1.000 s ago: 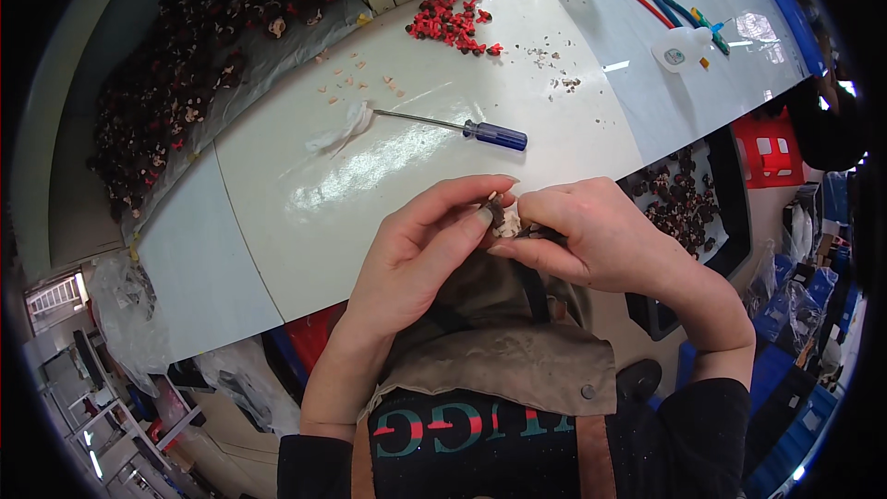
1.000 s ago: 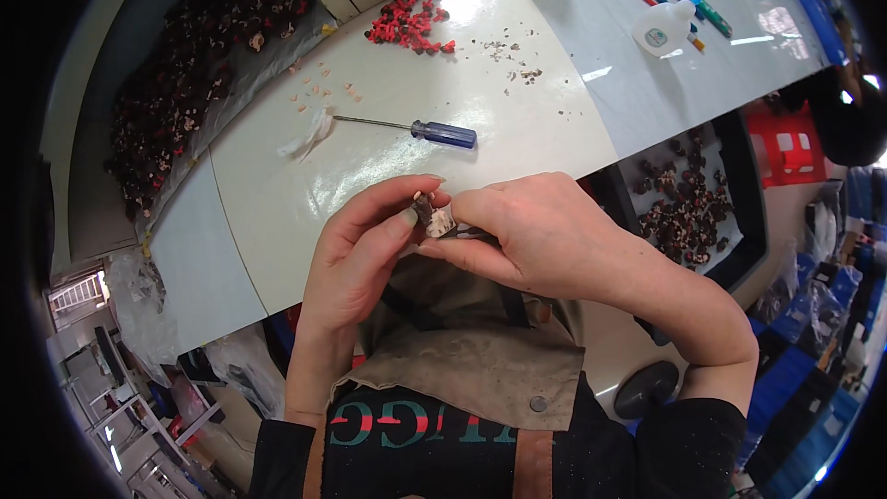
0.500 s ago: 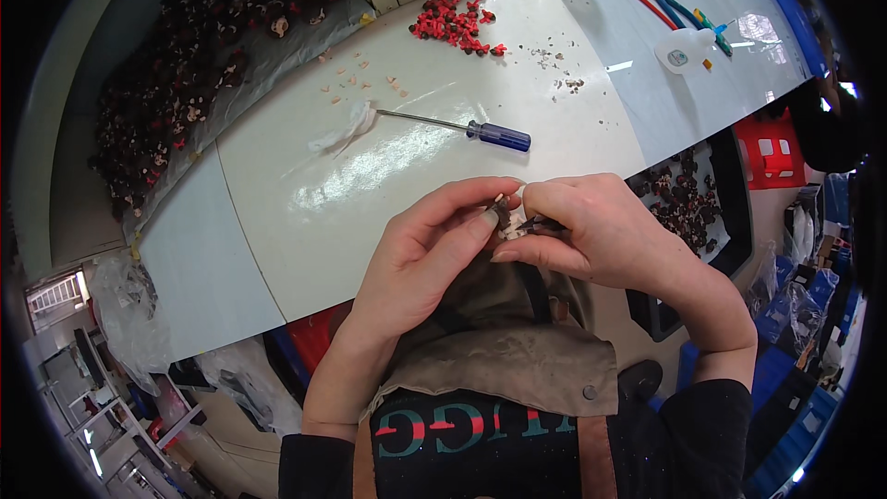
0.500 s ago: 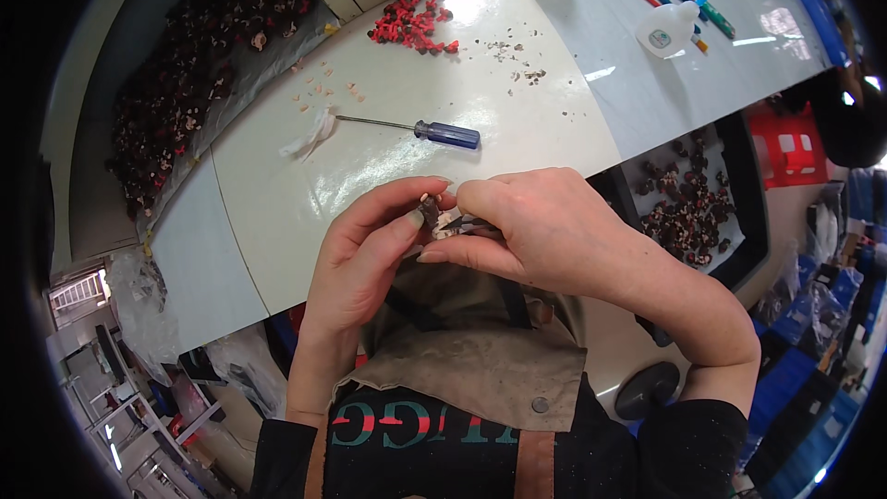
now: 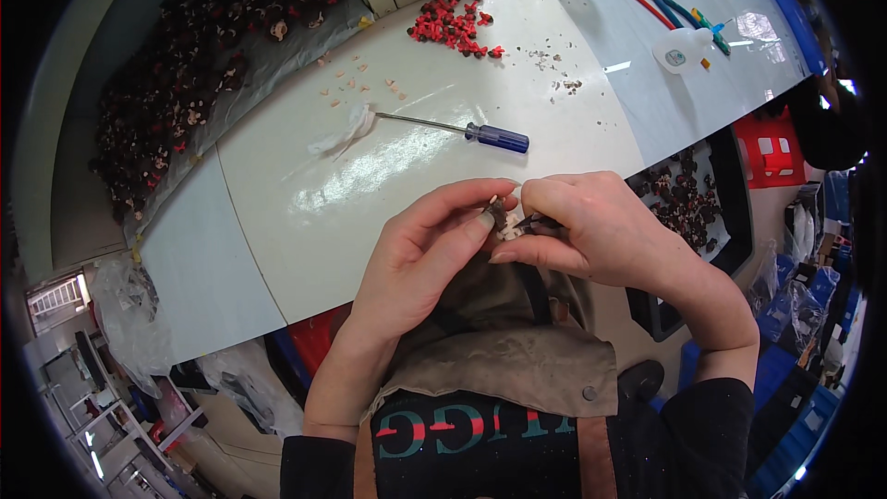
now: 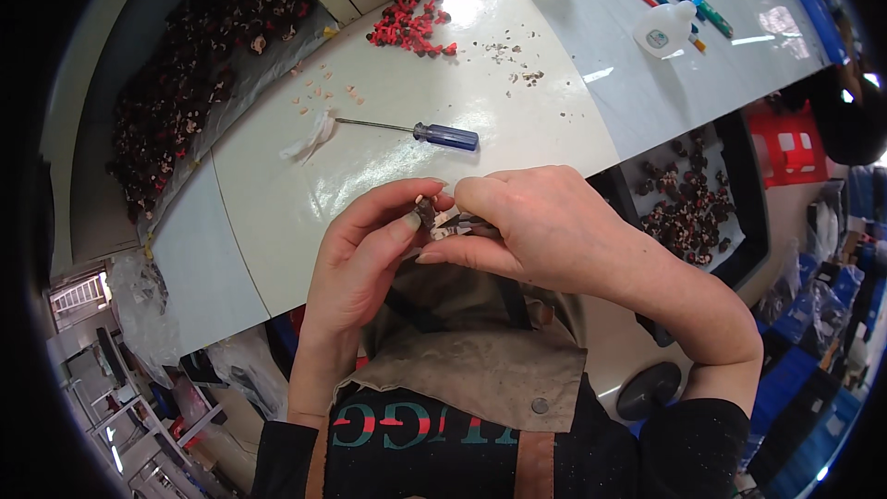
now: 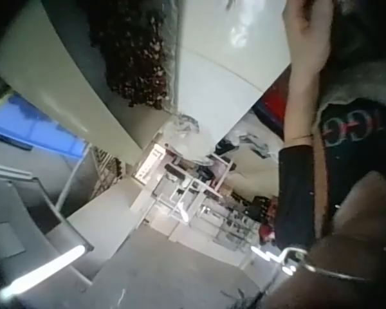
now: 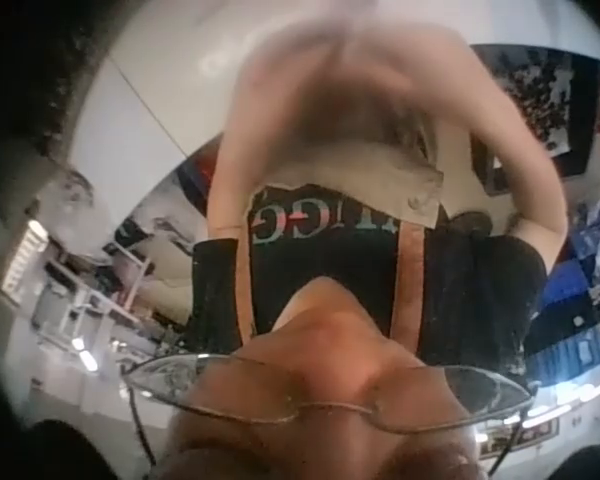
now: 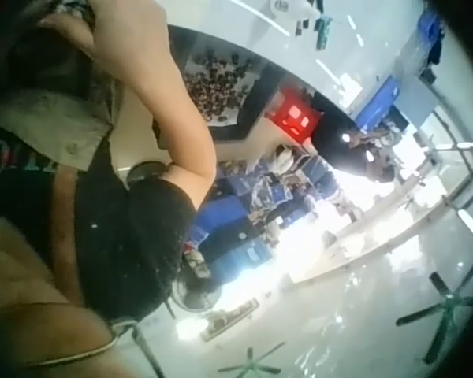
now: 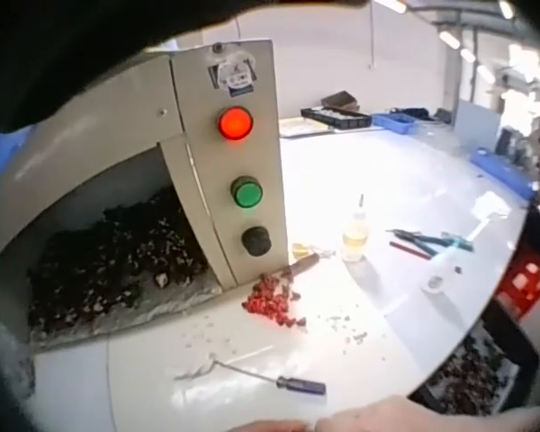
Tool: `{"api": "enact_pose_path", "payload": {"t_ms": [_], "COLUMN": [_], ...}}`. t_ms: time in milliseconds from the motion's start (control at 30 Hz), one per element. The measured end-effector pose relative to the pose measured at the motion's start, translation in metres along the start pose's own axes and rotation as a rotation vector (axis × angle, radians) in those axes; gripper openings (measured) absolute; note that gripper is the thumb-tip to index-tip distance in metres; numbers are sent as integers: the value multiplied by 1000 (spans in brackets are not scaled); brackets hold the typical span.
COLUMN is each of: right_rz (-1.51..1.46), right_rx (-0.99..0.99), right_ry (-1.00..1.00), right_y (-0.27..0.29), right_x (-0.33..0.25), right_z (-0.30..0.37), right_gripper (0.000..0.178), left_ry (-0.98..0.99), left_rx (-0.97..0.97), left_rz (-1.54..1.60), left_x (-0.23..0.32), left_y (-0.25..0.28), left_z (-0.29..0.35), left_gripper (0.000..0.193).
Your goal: Assembling and gluing small toy character figures at a factory workbench.
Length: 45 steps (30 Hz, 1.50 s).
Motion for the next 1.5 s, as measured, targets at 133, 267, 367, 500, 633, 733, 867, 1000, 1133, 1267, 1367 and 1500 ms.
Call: {"api": "enact_pose_path", "payload": {"t_ms": [133, 267, 367, 500, 633, 733, 867, 1000, 1133, 1267, 1367, 1500], "right_rz": [-6, -6, -22, -14, -6, -6, -84, -245, -444, -435, -317, -225], "right_rx": [-20, -58, -54, -55, -82, -71, -21, -33, 15, 56, 125, 71], "right_ry": [-1, -3, -8, 2, -10, 0, 19, -121, -230, -161, -8, -20], "right_y": [1, 1, 1, 3, 5, 5, 10, 27, 21, 8, 2, 2], "right_x": [-1, 0, 0, 0, -2, -2, -2, -4, -6, -11, -11, -13], "right_z": [0, -1, -1, -2, -4, -6, -10, -9, -1, -2, -5, -9], "right_gripper": [37, 37, 35, 34, 33, 32, 32, 28, 19, 16, 12, 14], "left_ry": [-17, -8, -12, -19, -6, 1, -17, -71, -93, -105, -143, -178], "left_rx": [-9, -18, -16, 2, 31, 101, 88, 94, 41, 66, 35, 12], "left_rz": [-7, -2, 0, 4, -2, 62, 124, 215, 302, 246, 326, 305], "left_x": [0, 0, 1, 0, 2, 1, 0, 1, -2, -4, -5, -7], "left_y": [0, 0, 0, 0, -1, -1, 3, 7, 12, 13, 14, 12], "left_z": [-1, -1, -1, -2, 0, -2, -1, -1, -2, -2, -2, -2], "left_gripper": [30, 30, 30, 30, 30, 33, 32, 33, 32, 30, 28, 28]}}
Point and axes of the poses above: each hand's wrist, its own z-axis away from the middle knuckle, its own y-axis out of the back of the hand, x = y × z, the point moved 2 cm from there along -z, towards the middle knuckle, and after that the axes turned 8 degrees about -x, right-handed, at the moved point
